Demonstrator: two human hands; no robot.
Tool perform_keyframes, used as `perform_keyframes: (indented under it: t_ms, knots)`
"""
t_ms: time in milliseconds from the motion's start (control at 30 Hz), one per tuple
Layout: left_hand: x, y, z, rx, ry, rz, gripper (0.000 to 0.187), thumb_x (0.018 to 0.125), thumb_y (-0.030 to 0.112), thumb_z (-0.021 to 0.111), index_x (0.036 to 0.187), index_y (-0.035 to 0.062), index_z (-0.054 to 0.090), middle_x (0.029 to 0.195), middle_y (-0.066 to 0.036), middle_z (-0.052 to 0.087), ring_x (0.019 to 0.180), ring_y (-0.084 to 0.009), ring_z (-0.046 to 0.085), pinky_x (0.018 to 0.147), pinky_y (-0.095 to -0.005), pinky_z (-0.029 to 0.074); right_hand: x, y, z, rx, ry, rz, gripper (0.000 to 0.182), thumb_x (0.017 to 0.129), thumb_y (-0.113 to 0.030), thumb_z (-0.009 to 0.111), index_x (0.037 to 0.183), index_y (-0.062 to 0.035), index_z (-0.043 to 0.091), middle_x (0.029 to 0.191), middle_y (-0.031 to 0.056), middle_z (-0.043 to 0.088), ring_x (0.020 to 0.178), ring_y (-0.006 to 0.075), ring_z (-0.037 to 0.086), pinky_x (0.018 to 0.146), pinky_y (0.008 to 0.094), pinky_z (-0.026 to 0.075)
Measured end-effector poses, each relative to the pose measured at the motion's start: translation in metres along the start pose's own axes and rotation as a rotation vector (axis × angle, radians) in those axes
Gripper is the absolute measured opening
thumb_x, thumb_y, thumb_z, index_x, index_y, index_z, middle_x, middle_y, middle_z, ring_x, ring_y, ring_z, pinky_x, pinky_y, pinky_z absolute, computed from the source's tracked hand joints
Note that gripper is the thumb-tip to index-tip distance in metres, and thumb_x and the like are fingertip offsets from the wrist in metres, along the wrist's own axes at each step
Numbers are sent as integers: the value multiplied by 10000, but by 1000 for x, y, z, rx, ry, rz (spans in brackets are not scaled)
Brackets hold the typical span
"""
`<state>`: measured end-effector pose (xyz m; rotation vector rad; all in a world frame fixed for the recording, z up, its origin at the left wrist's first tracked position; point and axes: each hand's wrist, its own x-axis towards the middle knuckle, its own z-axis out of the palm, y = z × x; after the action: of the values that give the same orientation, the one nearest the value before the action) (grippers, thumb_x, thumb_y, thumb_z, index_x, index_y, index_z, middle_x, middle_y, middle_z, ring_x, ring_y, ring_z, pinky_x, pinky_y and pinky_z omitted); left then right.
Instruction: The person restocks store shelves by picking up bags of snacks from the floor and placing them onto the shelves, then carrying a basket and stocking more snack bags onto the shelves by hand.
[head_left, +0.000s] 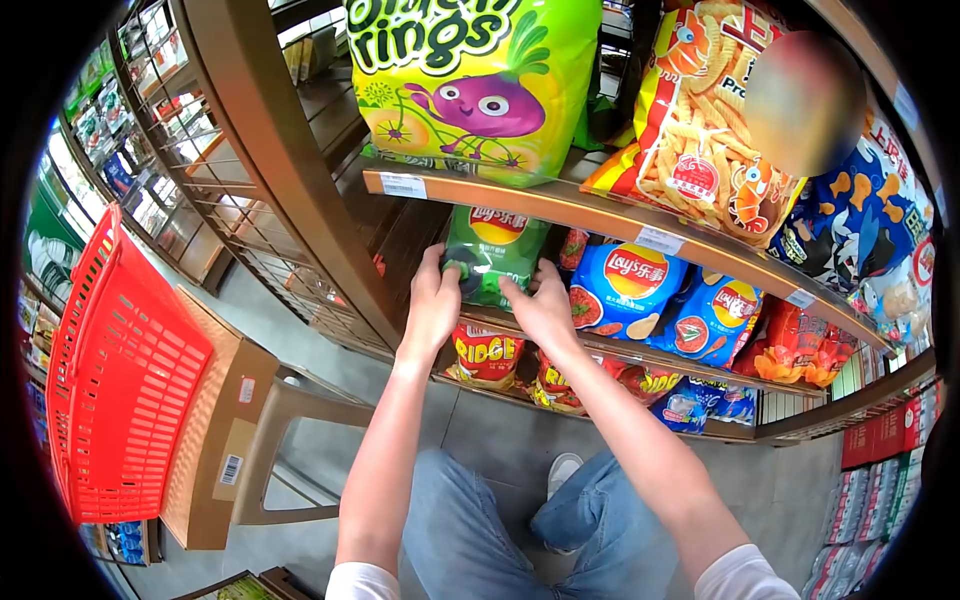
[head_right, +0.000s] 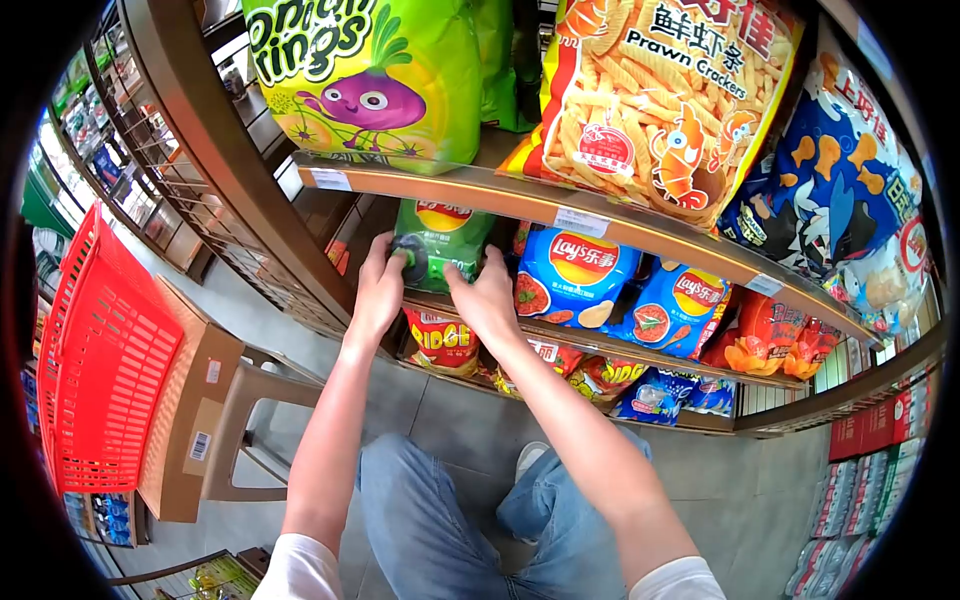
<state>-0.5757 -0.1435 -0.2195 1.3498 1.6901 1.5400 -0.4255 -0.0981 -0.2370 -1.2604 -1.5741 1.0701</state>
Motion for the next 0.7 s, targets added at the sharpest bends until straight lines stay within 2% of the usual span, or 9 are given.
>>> perform_keyframes:
  t_ms: [67,133,333,400,467,533,600,667,700]
  knots:
    - [-11,0,-5,-84,-1,-27,337,873,66,423,1182,-36,511,1064,-156,615,1001,-209,570,912,-323,433,-9,-5,-4,60,-28,-24,580,799,-131,705,1239,96,402,1108,204,601,1004,241,610,867,332,485]
    - [-19,-11,-8,-142,-18,52,386,830,4,369,1198,-52,470,1093,-152,583,1023,-206,557,927,-318,427,-19,-12,-8,24,-23,-14,548,775,-117,713,1198,74,421,1096,190,598,1020,240,597,890,349,473]
    - [-30,-20,-3,-257,53,206,341,801,-71,367,1120,-44,487,1041,-173,603,969,-221,579,895,-327,450,-33,-13,-15,-95,-6,-85,561,715,-59,700,1192,48,425,1098,186,600,1070,285,589,938,365,453]
    - [-30,-23,-4,-241,60,261,381,781,-119,359,1128,-37,491,1049,-150,594,977,-211,575,893,-318,452,-34,-11,-15,-62,-23,-190,536,713,-80,693,1164,49,434,1125,249,537,1088,416,528,958,429,425]
    - [-36,-18,-3,-261,83,271,396,772,-135,369,1135,-35,493,1044,-144,591,981,-212,575,893,-320,453,-42,-11,-14,-90,-8,-231,527,718,-43,678,1184,34,444,1130,242,526,1071,418,531,934,427,437]
    - [-44,-14,-3,-277,108,281,413,763,-152,379,1141,-34,495,1040,-138,588,986,-212,575,893,-321,455,-50,-20,-15,-82,55,-317,466,720,-17,671,1155,37,514,1093,191,614,1039,276,603,886,371,473]
    - [-53,-16,-8,-242,159,318,422,753,-145,426,1152,-29,498,1060,-140,585,1002,-221,580,887,-318,460,-55,-22,-15,-34,-69,-293,267,738,11,662,998,31,603,975,168,656,934,265,632,831,362,484]
    - [-61,-21,-19,-162,173,391,344,748,-56,595,1077,-21,501,1117,-161,558,1125,-294,548,1032,-413,367,-63,-27,-20,-26,-149,-453,329,709,29,684,1026,34,596,1038,229,597,963,345,604,805,383,490]
    - [-66,-14,-25,-138,199,449,337,741,-14,673,1031,-13,502,1140,-170,546,1172,-327,533,1088,-461,325,-67,-25,-21,-200,-196,-560,358,712,1,704,1053,9,599,1048,196,595,976,315,597,816,364,480]
